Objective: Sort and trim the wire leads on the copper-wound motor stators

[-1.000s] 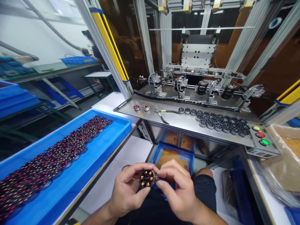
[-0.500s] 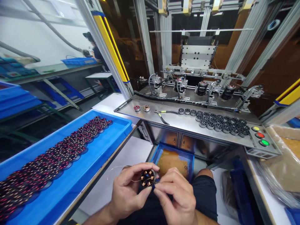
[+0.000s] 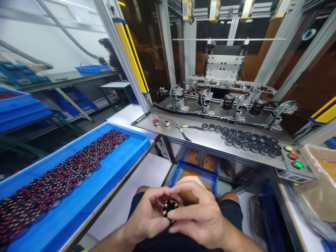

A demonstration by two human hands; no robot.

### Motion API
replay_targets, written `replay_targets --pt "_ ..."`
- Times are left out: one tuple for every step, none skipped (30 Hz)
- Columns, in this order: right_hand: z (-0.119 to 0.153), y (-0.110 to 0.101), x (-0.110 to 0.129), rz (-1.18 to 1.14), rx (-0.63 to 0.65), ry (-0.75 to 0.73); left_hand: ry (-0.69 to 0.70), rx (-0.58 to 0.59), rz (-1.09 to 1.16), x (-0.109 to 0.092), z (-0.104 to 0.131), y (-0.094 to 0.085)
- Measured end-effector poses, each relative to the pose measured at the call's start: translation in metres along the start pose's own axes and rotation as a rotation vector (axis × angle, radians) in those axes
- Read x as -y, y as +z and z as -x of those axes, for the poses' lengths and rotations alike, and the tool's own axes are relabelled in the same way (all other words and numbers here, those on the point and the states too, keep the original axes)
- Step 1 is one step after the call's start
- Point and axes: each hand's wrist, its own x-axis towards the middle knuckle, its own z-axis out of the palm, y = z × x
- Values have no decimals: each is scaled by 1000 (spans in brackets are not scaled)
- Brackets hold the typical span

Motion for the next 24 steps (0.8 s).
replay_targets --pt "1 0 1 37 -3 -16 -13 17 16 0 0 0" --pt "2 1 2 90 -10 -33 -18 30 33 0 -1 0" --pt "4 2 4 148 -30 -46 -17 39 50 -1 -1 0" --pt "5 4 5 211 -70 -65 -12 44 62 -1 -1 0" --pt "7 6 7 280 -122 -85 -2 41 70 -1 -1 0" --pt "8 8 9 350 -176 -107 12 32 76 0 0 0" --pt "9 9 11 418 -223 -129 30 18 73 0 0 0" --pt "9 11 13 482 -260 -148 55 -2 56 1 0 0" --pt "9 13 15 537 -287 -160 84 -24 32 2 0 1" --pt "8 15 16 579 -313 -163 126 -47 0 4 1 1" --pt "8 17 17 598 -339 -155 169 -69 -37 5 1 2" --pt "8 20 18 596 -370 -143 215 -90 -78 6 0 3" --pt "7 23 18 584 -393 -123 259 -112 -119 8 0 4" --pt "7 26 18 564 -413 -101 301 -134 -161 9 0 5" --pt "8 29 17 540 -429 -82 339 -158 -207 10 0 7" --pt "8 33 17 514 -446 -64 375 -184 -254 12 0 8" --pt "9 36 16 485 -466 -48 411 -208 -298 12 0 9" --pt "11 40 15 455 -497 -37 449 -232 -337 13 0 10" --pt "13 44 14 424 -529 -22 482 -254 -366 14 0 11" --pt "15 47 14 396 -551 3 508 -269 -388 14 0 12" --pt "17 50 13 371 -557 39 522 -281 -401 15 0 13" --pt "19 52 12 350 -556 78 527 -286 -405 16 0 14" --pt "21 54 11 331 -544 114 526 -288 -401 16 1 14" --pt "23 55 10 308 -542 148 518 -290 -390 17 1 15"
